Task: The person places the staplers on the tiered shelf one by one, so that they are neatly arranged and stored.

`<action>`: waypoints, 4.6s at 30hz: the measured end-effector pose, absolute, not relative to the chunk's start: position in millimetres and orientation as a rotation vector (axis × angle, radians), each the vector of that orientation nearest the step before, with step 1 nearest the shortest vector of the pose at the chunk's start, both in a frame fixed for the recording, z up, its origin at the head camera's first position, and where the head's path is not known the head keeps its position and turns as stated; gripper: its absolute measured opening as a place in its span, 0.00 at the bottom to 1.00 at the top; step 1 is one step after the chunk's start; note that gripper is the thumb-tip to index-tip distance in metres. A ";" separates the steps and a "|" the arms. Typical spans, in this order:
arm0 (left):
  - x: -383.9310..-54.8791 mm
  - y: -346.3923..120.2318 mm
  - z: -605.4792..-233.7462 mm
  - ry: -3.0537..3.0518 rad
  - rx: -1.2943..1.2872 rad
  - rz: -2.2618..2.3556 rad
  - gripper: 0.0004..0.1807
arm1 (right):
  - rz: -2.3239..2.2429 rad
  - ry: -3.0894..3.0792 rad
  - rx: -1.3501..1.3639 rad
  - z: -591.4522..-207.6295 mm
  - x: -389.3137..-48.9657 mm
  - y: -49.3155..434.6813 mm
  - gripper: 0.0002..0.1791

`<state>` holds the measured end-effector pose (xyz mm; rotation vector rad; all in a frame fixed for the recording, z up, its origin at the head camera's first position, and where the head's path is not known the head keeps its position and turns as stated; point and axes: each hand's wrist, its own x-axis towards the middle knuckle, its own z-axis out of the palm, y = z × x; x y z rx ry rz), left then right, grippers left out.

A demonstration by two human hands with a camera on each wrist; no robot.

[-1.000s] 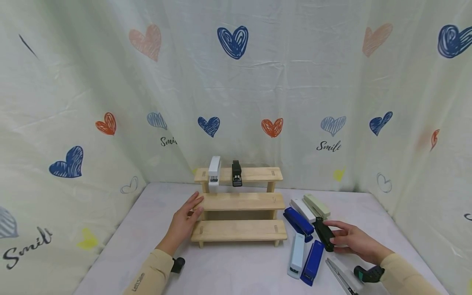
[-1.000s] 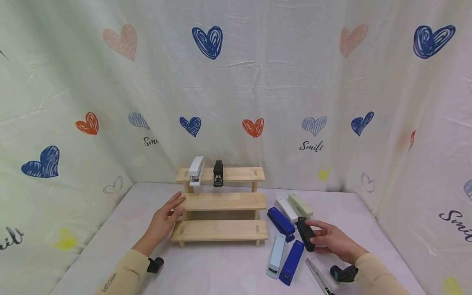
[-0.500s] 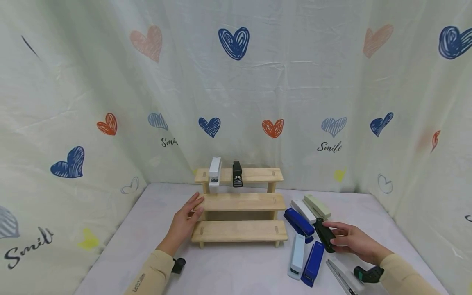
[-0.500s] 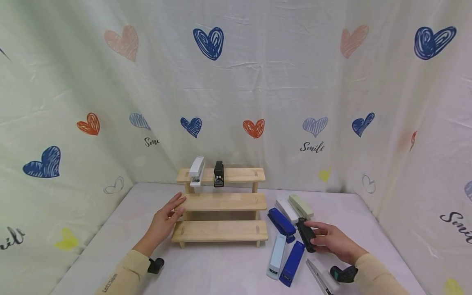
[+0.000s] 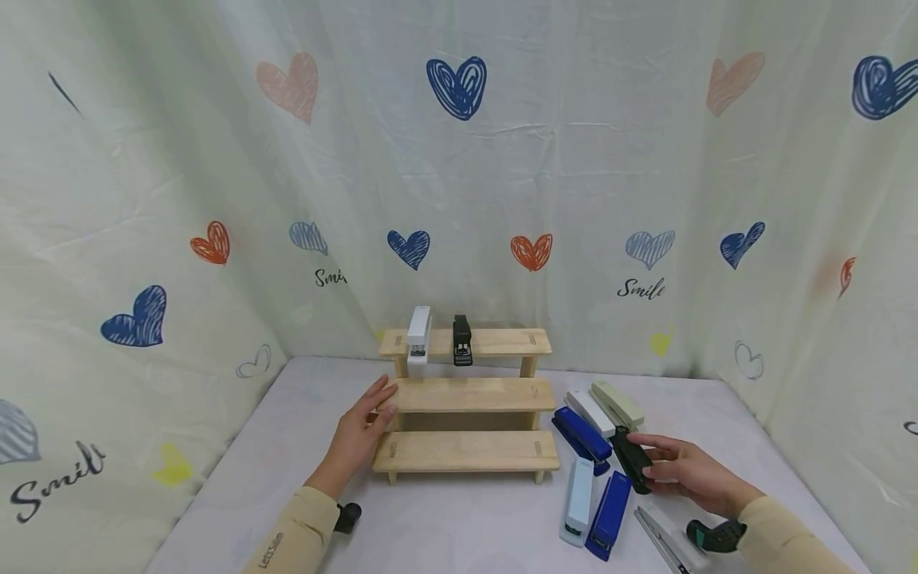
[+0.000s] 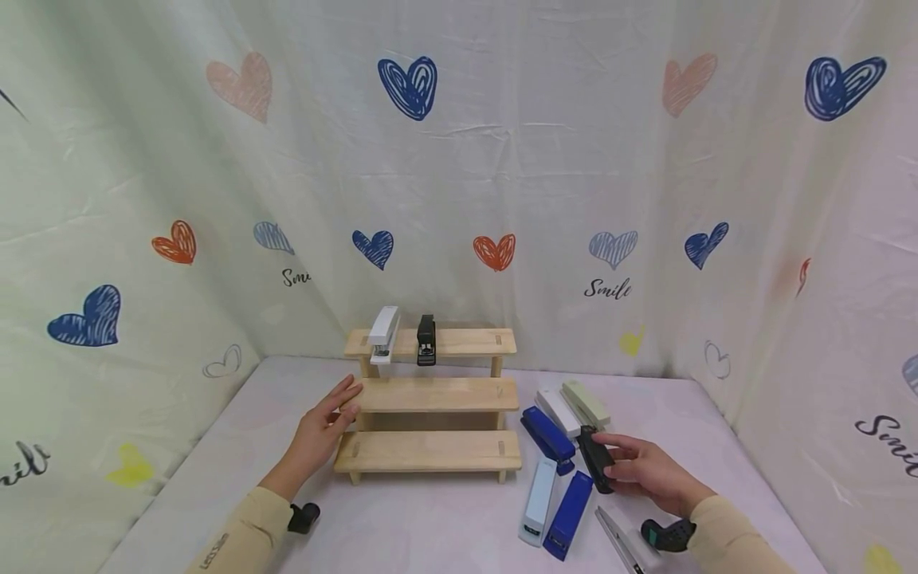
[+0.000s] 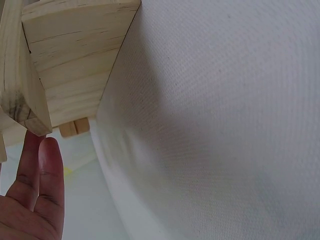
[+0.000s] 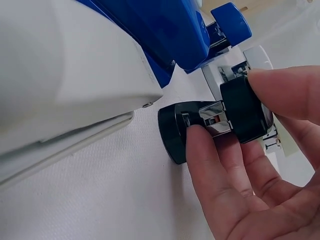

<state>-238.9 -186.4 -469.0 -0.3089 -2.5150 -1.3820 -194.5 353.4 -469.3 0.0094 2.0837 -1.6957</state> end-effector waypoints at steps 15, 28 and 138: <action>-241.1 -186.9 -472.2 -2.523 -0.298 -1.384 0.25 | -1.790 1.968 0.015 -473.3 -195.8 355.8 0.33; -240.9 -187.1 -472.5 -2.524 -0.303 -1.370 0.25 | -1.814 1.969 0.054 -474.8 -196.7 355.4 0.32; -245.1 -185.5 -466.0 -2.601 -0.283 -1.230 0.27 | -1.962 2.006 -0.036 -315.6 -302.6 178.2 0.31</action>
